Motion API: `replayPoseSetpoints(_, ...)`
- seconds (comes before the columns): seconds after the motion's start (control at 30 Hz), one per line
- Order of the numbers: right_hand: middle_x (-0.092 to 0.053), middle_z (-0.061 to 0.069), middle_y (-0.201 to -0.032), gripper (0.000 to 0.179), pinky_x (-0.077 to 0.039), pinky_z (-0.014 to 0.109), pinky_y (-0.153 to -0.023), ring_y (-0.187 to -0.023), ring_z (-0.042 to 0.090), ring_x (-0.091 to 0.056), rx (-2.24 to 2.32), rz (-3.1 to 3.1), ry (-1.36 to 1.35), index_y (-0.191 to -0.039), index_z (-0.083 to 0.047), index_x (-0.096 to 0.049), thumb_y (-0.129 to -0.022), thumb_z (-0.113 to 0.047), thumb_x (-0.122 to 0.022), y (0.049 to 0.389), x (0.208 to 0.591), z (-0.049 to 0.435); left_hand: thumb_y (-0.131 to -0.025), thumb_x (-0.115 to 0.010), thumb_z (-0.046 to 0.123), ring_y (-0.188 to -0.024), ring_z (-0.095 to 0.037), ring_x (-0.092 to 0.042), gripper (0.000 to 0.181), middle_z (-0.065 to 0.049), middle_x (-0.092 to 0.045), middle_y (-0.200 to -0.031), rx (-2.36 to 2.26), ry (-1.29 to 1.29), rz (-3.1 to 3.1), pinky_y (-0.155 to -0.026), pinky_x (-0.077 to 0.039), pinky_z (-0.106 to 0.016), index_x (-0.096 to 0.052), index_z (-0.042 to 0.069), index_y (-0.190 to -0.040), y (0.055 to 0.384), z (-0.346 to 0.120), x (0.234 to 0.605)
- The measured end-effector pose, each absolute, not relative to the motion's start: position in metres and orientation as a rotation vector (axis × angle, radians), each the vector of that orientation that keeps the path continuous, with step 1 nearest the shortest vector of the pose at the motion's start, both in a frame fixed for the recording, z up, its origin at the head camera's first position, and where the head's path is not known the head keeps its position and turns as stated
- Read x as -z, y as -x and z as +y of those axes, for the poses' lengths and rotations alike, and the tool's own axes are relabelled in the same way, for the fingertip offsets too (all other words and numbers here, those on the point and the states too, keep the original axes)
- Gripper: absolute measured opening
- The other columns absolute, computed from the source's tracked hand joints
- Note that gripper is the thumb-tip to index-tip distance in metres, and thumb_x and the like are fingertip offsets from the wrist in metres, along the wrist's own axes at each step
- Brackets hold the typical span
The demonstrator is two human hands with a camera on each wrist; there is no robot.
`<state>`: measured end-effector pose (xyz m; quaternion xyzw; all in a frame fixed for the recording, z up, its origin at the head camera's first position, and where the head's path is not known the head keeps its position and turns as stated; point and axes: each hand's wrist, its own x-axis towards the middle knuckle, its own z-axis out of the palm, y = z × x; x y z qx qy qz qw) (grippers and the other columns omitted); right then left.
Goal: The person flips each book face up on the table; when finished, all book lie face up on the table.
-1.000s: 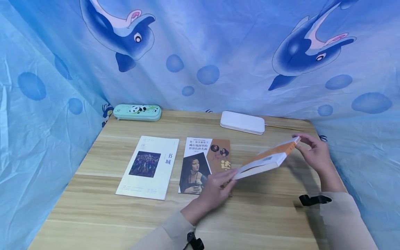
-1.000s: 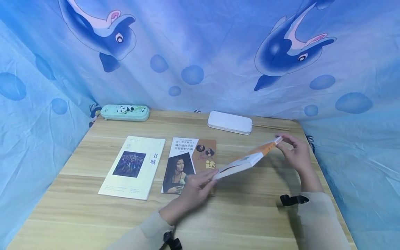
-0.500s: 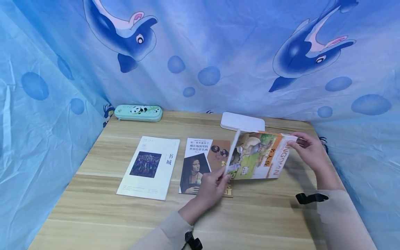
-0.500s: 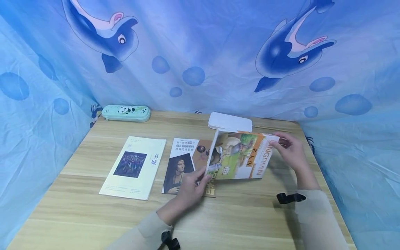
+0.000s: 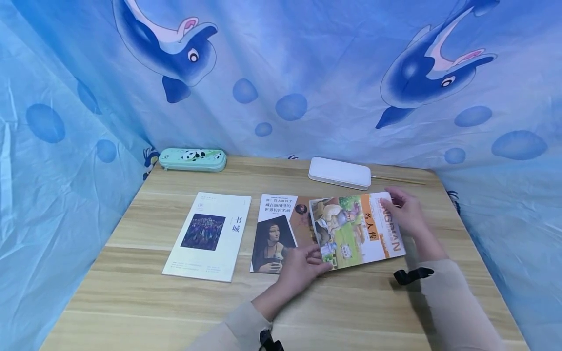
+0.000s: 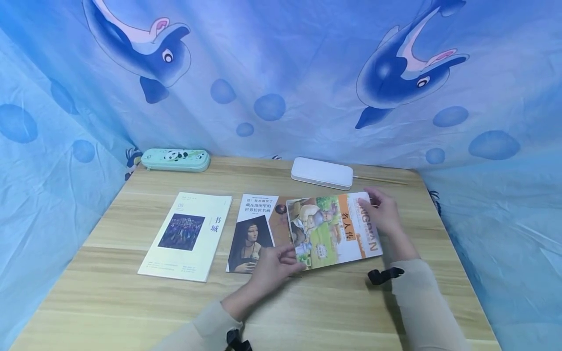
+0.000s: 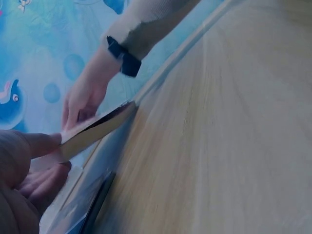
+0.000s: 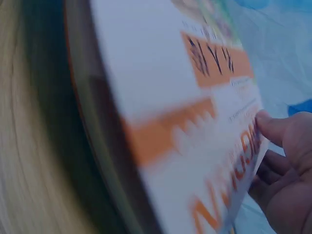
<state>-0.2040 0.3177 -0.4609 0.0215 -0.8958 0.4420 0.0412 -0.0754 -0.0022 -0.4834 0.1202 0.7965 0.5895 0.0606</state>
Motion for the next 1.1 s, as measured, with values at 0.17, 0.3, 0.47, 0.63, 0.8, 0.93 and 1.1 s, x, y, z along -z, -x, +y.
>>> replayPoseSetpoints(0.17, -0.048, 0.027, -0.148, 0.060, -0.039, 0.056, -0.112, -0.135, 0.044, -0.047, -1.395, -2.863, -0.196, -0.152, 0.001, -0.041, -0.102, -0.025, -0.062, 0.215, 0.476, 0.306, -0.080, -0.087, 0.020, -0.054, 0.005, -0.055, 0.023, 0.011, -0.068, -0.064, -1.586, -0.389, 2.380, -0.056, -0.049, -0.015, -0.076, 0.003, -0.091, 0.072, 0.002, 0.488)
replayPoseSetpoints(0.3, -0.048, 0.027, -0.148, 0.058, -0.037, 0.059, -0.112, -0.136, 0.047, -0.044, -1.312, -2.943, -0.310, -0.152, 0.001, -0.039, -0.103, -0.021, -0.061, 0.216, 0.483, 0.301, -0.085, -0.083, 0.022, -0.056, 0.006, -0.057, 0.017, 0.012, -0.068, -0.065, -1.492, -0.466, 2.457, -0.056, -0.050, -0.014, -0.078, 0.006, -0.085, 0.074, 0.003, 0.487)
replayPoseSetpoints(0.47, -0.047, 0.031, -0.146, 0.057, -0.041, 0.062, -0.107, -0.130, 0.050, -0.049, -1.195, -2.968, -0.287, -0.150, 0.004, -0.040, -0.102, -0.018, -0.062, 0.212, 0.484, 0.301, -0.089, -0.079, 0.020, -0.063, 0.004, -0.062, 0.021, 0.008, -0.071, -0.075, -1.556, -0.489, 2.534, -0.061, -0.054, -0.015, -0.078, 0.002, -0.099, 0.085, -0.005, 0.482)
replayPoseSetpoints(0.63, -0.053, 0.030, -0.139, 0.056, -0.044, 0.061, -0.104, -0.125, 0.047, -0.053, -1.126, -3.027, -0.216, -0.149, 0.006, -0.041, -0.102, -0.019, -0.062, 0.203, 0.486, 0.309, -0.089, -0.079, 0.016, -0.072, -0.001, -0.067, 0.022, -0.002, -0.075, -0.086, -1.614, -0.549, 2.602, -0.066, -0.056, -0.015, -0.076, 0.000, -0.104, 0.100, -0.015, 0.482)
replayPoseSetpoints(0.8, -0.059, 0.029, -0.131, 0.055, -0.048, 0.060, -0.100, -0.119, 0.045, -0.057, -1.068, -3.042, -0.154, -0.145, 0.004, -0.047, -0.101, -0.025, -0.064, 0.190, 0.486, 0.319, -0.089, -0.079, 0.015, -0.083, -0.012, -0.068, 0.021, -0.005, -0.075, -0.097, -1.556, -0.627, 2.727, -0.073, -0.057, -0.024, -0.076, 0.004, -0.106, 0.111, -0.020, 0.483)
replayPoseSetpoints(0.93, -0.062, 0.026, -0.122, 0.054, -0.051, 0.056, -0.093, -0.110, 0.040, -0.060, -1.036, -3.048, -0.122, -0.142, 0.004, -0.051, -0.100, -0.027, -0.066, 0.181, 0.485, 0.327, -0.087, -0.080, 0.015, -0.097, -0.019, -0.069, 0.024, -0.007, -0.074, -0.106, -1.540, -0.691, 2.765, -0.084, -0.057, -0.031, -0.075, 0.004, -0.107, 0.117, -0.021, 0.484)
replayPoseSetpoints(1.1, -0.065, 0.021, -0.112, 0.050, -0.053, 0.046, -0.084, -0.101, 0.035, -0.062, -1.002, -3.044, -0.087, -0.135, 0.004, -0.058, -0.099, -0.028, -0.068, 0.171, 0.486, 0.338, -0.087, -0.080, 0.014, -0.116, -0.025, -0.065, 0.028, -0.012, -0.071, -0.120, -1.526, -0.728, 2.764, -0.095, -0.055, -0.037, -0.073, 0.003, -0.112, 0.126, -0.021, 0.485)
